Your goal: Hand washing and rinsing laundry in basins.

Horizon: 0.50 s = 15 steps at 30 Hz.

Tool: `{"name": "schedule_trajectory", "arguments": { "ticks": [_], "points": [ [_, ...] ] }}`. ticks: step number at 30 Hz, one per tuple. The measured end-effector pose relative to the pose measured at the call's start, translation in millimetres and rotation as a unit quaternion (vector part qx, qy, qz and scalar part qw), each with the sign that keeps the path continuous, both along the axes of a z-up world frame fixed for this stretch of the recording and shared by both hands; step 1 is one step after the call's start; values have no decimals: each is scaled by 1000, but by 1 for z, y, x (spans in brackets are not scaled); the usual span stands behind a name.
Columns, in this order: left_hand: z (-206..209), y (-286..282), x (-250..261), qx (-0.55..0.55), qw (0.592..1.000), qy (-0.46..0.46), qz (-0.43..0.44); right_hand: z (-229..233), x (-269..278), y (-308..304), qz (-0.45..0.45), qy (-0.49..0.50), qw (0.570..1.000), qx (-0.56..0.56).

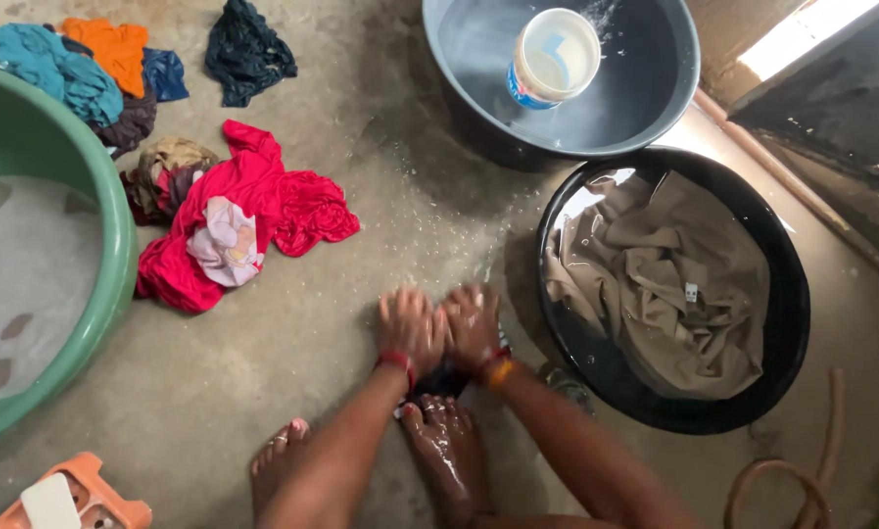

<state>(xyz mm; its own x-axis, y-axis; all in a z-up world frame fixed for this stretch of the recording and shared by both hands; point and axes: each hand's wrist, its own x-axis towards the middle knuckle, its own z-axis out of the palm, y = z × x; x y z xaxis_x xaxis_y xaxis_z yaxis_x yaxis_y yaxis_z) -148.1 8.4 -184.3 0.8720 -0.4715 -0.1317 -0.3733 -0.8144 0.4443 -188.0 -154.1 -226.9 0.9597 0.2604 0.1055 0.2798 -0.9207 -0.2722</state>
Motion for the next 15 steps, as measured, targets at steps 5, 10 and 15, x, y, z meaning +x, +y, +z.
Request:
{"name": "schedule_trajectory", "arguments": {
  "ticks": [5, 10, 15],
  "points": [
    [27, -12, -6, -48, 960, -156, 226, 71, 13, 29, -298, 63, 946, 108],
    [-20, 28, -109, -137, 978, -126, 97, 8, -91, 26, -70, -113, 986, 105],
    [41, 2, 9, -7, 997, 27, 68, 56, 22, 17, -53, 56, 997, 2]
  ]
}}
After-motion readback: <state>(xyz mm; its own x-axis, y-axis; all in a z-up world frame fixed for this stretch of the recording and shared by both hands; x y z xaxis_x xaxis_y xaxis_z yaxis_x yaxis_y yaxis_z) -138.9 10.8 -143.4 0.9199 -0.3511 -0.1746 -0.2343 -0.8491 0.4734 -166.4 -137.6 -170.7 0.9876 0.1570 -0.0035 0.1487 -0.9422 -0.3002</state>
